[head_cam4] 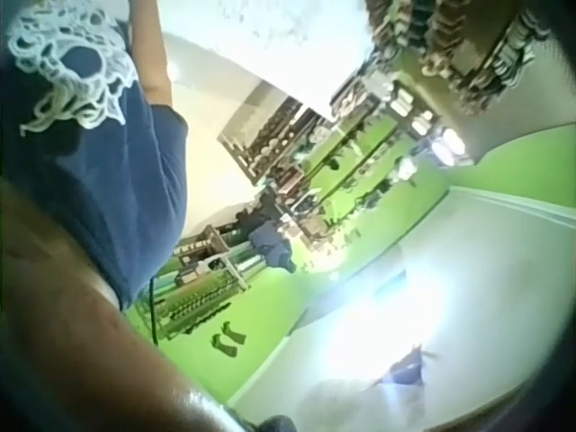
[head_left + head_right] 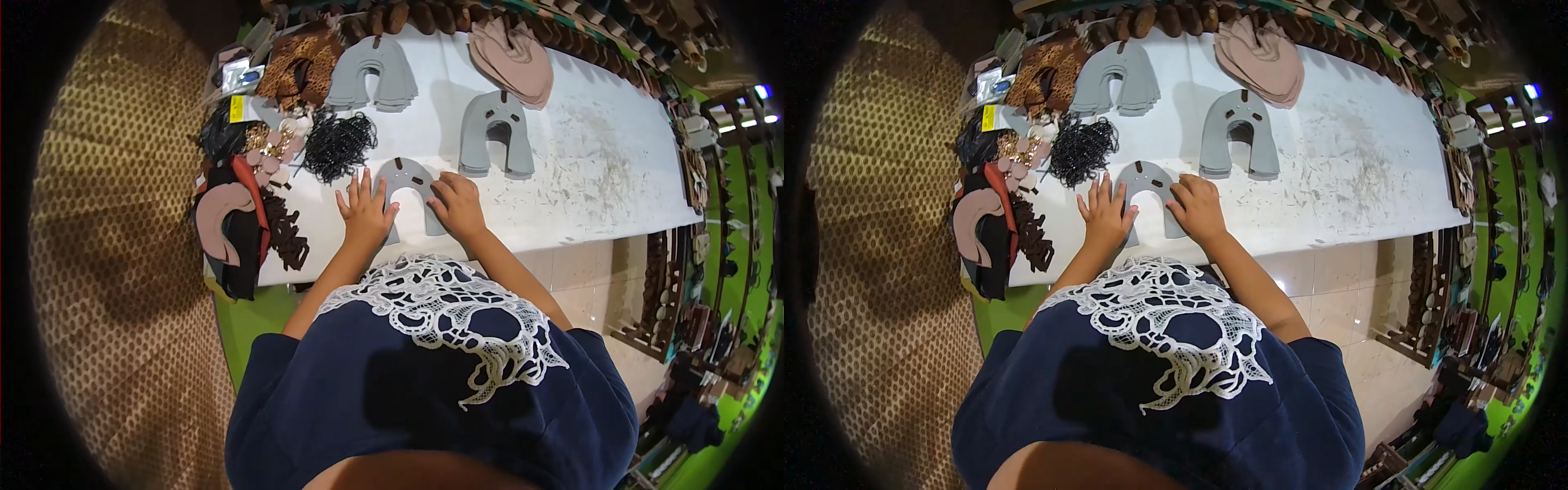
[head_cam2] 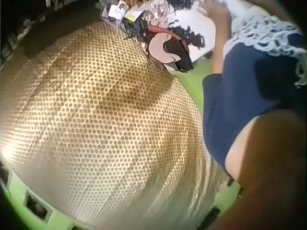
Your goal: Preparing and arranging various shoe components and templates on a workbench.
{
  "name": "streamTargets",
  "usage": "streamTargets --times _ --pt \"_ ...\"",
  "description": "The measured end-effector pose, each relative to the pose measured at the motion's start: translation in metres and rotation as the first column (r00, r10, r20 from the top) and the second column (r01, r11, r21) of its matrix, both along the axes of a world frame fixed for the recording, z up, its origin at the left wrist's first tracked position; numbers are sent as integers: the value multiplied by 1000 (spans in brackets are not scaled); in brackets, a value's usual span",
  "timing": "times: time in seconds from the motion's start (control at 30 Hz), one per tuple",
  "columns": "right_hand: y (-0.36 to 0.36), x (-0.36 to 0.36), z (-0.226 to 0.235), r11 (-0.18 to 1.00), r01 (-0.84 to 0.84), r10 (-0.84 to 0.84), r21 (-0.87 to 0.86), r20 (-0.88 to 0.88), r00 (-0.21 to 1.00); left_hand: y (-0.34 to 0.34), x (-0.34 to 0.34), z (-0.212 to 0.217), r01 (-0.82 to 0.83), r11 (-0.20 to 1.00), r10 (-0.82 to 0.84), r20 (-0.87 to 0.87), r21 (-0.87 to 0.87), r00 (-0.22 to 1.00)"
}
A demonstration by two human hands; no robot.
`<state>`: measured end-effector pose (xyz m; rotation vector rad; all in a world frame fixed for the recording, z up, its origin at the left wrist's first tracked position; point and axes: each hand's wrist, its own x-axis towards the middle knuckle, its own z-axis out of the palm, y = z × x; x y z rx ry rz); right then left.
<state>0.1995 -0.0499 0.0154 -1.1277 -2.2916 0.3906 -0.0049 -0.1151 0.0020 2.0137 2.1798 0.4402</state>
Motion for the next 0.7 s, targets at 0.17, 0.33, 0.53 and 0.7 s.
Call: streamTargets --times 0.17,0.33,0.53,0.7 --pt "1 -10 -2 1000 -3 3 15 -35 999 -18 -9 16 -45 998 42 -56 -53 998" --pt "-6 -53 13 982 -189 188 -3 -58 980 -29 -17 32 -100 989 103 25 -108 994" --pt "-6 -104 11 922 -388 387 -3 -58 920 -48 -43 37 -304 951 304 -6 -50 953" --pt "-11 -142 6 836 -547 548 33 -52 835 -71 -84 36 -526 848 529 -35 67 848"
